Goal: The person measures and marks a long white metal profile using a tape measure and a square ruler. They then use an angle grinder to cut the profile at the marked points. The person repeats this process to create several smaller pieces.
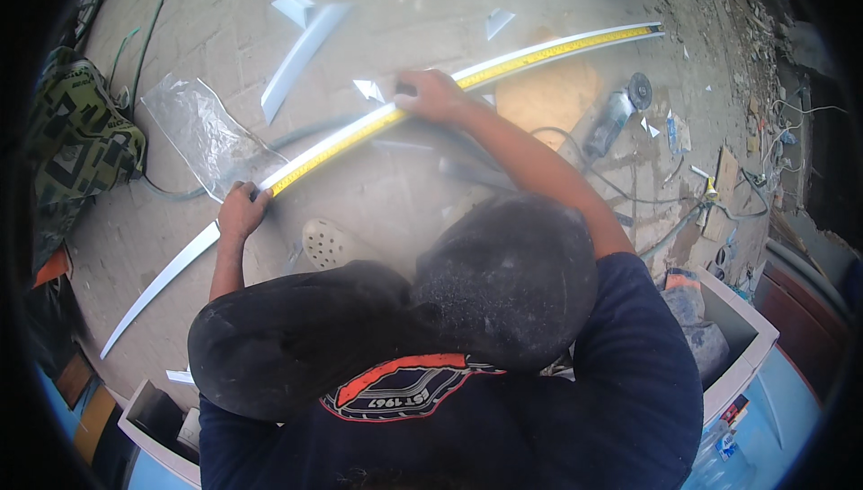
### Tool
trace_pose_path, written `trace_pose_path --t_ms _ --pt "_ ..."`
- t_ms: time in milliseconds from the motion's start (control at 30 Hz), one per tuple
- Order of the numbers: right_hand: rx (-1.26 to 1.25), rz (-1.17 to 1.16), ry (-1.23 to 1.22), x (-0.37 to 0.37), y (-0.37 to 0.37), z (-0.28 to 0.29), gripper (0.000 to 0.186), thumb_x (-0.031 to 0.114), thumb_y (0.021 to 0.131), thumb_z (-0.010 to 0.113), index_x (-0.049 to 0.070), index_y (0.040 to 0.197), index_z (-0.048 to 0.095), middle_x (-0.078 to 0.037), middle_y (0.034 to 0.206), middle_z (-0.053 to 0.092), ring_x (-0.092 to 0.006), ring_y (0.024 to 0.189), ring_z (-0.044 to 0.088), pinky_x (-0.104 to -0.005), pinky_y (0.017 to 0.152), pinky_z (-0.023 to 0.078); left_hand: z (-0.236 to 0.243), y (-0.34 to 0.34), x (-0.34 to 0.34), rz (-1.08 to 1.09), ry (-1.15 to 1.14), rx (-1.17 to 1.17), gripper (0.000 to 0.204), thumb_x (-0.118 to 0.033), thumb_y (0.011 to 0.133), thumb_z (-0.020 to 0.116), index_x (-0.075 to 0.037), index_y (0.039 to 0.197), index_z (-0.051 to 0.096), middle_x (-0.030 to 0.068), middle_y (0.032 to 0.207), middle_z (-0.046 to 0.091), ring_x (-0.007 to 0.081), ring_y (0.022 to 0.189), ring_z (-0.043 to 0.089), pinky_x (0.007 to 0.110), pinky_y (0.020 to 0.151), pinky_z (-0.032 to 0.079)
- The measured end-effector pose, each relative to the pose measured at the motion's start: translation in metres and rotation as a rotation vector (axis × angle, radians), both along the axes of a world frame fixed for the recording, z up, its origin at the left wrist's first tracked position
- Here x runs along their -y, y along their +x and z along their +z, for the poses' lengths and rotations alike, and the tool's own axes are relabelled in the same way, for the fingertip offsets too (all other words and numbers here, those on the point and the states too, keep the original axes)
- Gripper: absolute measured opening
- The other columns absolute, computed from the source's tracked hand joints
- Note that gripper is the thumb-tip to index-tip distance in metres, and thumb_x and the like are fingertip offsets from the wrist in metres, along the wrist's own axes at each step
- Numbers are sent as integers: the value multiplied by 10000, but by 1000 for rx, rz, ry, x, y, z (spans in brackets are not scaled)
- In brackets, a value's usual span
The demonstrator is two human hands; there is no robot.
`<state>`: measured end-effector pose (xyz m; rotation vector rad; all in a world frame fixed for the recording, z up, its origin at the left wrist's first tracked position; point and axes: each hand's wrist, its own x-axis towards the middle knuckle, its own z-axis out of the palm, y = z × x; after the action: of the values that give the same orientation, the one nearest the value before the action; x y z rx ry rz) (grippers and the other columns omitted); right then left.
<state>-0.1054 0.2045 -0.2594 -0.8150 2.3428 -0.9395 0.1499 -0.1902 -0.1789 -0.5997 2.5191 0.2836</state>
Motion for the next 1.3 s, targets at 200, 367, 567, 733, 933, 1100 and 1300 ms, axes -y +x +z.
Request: trace_pose_path --t_ms 200,367,567,733,933,1100,1300 --pt "7 9 10 1 1 4 355 358 976 710 55 1159 739 -185 1041 799 -343 966 777 -443 891 593 4 -2 -2 9 -2 23 519 -500 986 703 -3 1123 764 218 1225 716 447 1086 724 537 941 565" --pt "-13 6 25 1 1 0 356 359 975 716 58 1164 746 -177 1033 801 -340 960 776 -442 891 593 2 -1 -1 6 -7 12 522 -499 982 707 -2 1127 765 216 1222 718 444 1081 726 535 935 566" --pt "13 -5 8 1 2 1 344 348 982 714 58 1164 749 -178 1032 801 -337 953 774 -439 889 594 1 -1 -1 14 -10 18 525 -502 979 706 -2 1132 764 211 1214 717 439 1072 727 534 926 567" --pt "144 -21 51 2 -1 4 448 397 925 695 90 1249 735 -228 1236 757 -429 1178 704 -485 1019 547 0 0 -1 7 -12 9 524 -501 980 703 0 1122 761 212 1197 713 436 1061 725 536 919 564" --pt "140 -18 59 2 -2 0 461 401 922 700 84 1255 735 -230 1244 756 -427 1179 706 -481 1021 549 0 1 -1 15 -1 -4 524 -501 979 702 4 1106 758 218 1186 710 438 1054 723 536 916 562" --pt "131 -25 77 3 -2 3 473 404 918 703 74 1256 735 -232 1253 754 -423 1191 703 -480 1025 547 -1 1 0 15 -4 -4 522 -501 980 703 3 1105 758 215 1194 709 439 1061 721 536 920 562" --pt "78 -145 -84 -3 -5 4 332 347 973 744 54 1128 760 -139 977 792 -256 878 750 -401 834 579 1 0 -1 24 -8 4 517 -499 980 704 0 1106 758 207 1208 707 439 1071 718 536 925 560"
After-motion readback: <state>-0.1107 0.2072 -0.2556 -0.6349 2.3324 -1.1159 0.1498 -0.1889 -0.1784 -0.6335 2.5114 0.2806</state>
